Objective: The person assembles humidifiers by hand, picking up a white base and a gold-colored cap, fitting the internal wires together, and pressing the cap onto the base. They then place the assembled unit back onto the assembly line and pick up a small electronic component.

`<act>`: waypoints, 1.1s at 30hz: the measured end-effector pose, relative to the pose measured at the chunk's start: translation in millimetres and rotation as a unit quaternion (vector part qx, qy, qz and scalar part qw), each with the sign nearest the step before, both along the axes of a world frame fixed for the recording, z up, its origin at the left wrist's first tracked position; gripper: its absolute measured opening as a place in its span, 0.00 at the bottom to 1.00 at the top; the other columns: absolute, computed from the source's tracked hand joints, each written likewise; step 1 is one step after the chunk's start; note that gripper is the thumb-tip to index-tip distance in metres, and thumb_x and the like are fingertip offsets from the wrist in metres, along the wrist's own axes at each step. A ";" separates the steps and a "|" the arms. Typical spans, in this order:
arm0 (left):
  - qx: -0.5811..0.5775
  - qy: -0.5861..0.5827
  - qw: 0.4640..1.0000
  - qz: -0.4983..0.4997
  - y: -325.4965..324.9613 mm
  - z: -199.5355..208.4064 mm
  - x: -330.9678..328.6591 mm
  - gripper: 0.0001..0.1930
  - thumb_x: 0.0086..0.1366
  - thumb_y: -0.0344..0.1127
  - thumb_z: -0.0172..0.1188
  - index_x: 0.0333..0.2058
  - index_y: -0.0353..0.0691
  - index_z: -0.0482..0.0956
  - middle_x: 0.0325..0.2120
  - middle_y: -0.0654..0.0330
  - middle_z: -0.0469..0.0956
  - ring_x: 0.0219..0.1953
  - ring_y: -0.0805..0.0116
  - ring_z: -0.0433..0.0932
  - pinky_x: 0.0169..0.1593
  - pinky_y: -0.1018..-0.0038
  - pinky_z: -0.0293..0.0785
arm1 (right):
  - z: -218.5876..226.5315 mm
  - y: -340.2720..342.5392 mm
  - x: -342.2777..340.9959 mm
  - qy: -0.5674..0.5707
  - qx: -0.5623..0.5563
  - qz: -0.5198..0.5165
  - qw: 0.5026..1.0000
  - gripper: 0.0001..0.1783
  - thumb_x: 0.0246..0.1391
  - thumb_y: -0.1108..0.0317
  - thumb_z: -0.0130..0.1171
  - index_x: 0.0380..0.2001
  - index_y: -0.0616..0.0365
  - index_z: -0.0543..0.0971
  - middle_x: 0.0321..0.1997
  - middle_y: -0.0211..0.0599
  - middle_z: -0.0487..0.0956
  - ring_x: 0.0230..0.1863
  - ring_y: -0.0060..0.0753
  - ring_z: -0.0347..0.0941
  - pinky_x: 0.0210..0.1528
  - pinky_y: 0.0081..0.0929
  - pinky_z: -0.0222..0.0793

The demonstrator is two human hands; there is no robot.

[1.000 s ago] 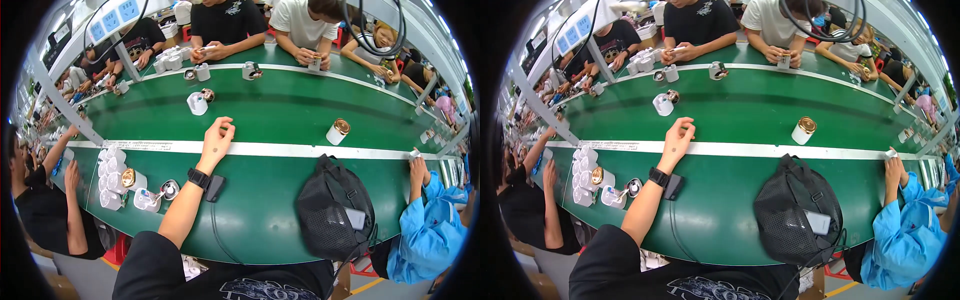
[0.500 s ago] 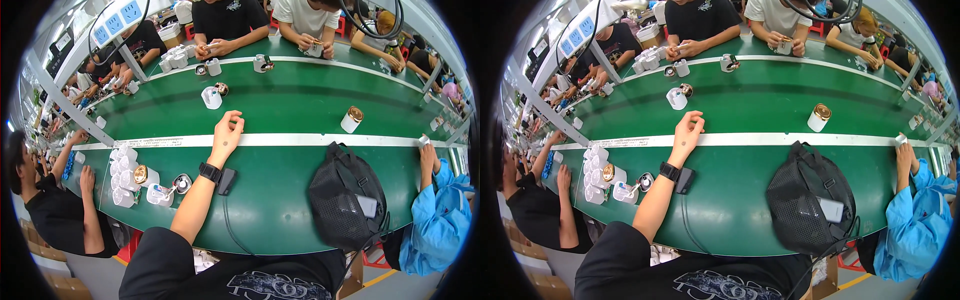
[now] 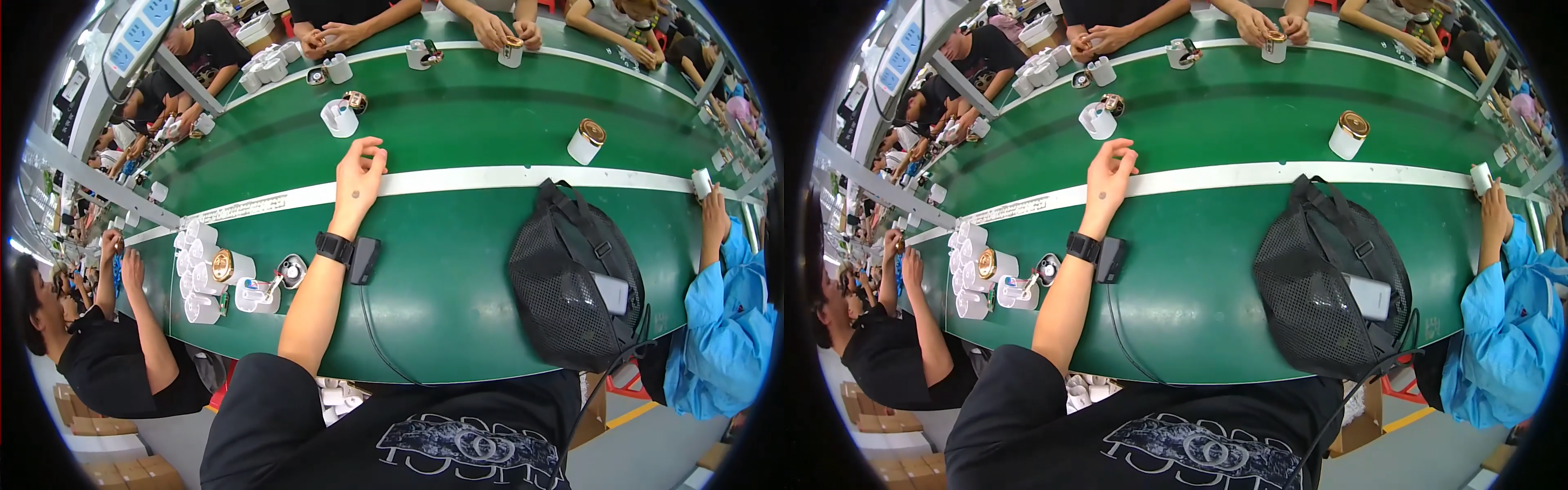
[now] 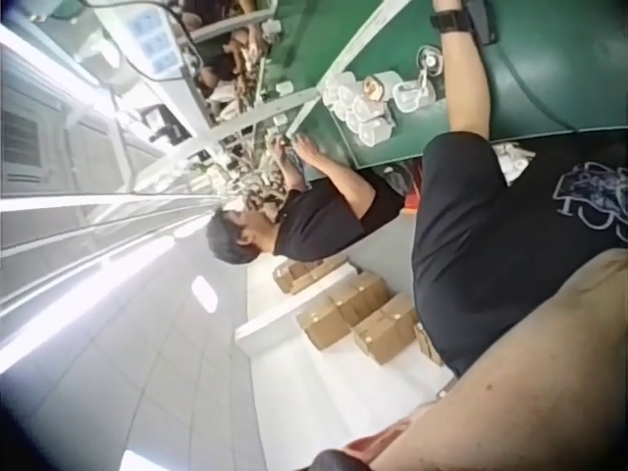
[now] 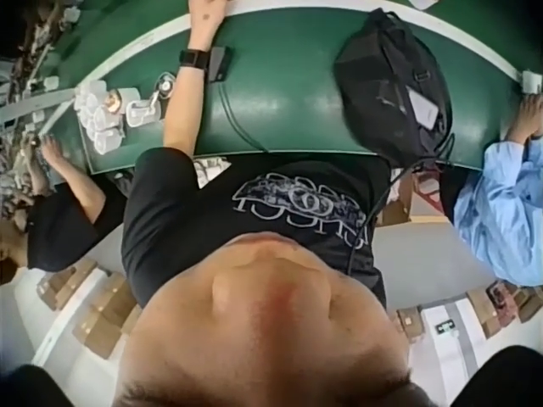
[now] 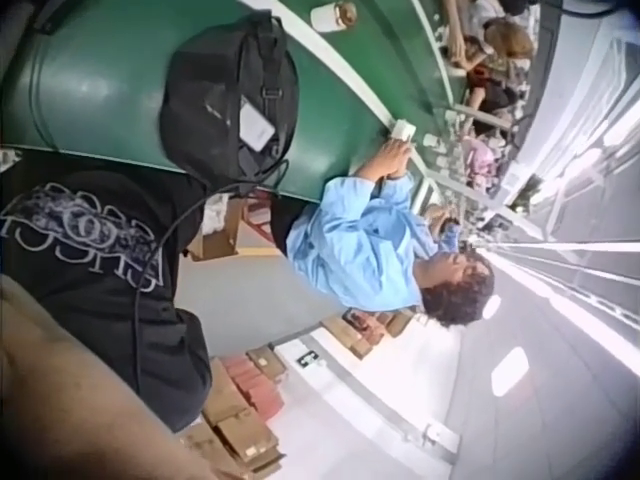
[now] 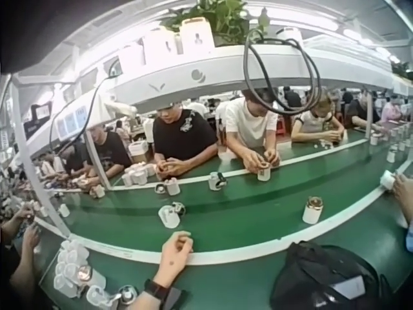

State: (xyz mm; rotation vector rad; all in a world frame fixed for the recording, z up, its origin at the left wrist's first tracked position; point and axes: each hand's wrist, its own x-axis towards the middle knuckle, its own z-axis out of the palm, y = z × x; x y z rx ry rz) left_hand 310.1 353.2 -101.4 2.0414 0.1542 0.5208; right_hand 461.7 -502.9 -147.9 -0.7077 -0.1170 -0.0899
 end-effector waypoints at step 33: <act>-0.237 0.245 0.839 -0.423 -164.4 74.4 -91.5 0.15 0.75 0.40 0.57 0.40 0.30 0.79 0.33 0.58 0.83 0.29 0.71 0.83 0.36 0.76 0.76 | 158.4 459.6 -273.4 0.059 -0.601 0.167 0.780 0.15 0.63 0.78 0.58 0.52 0.68 0.73 0.26 0.32 0.81 0.20 0.21 0.76 0.21 0.17 0.70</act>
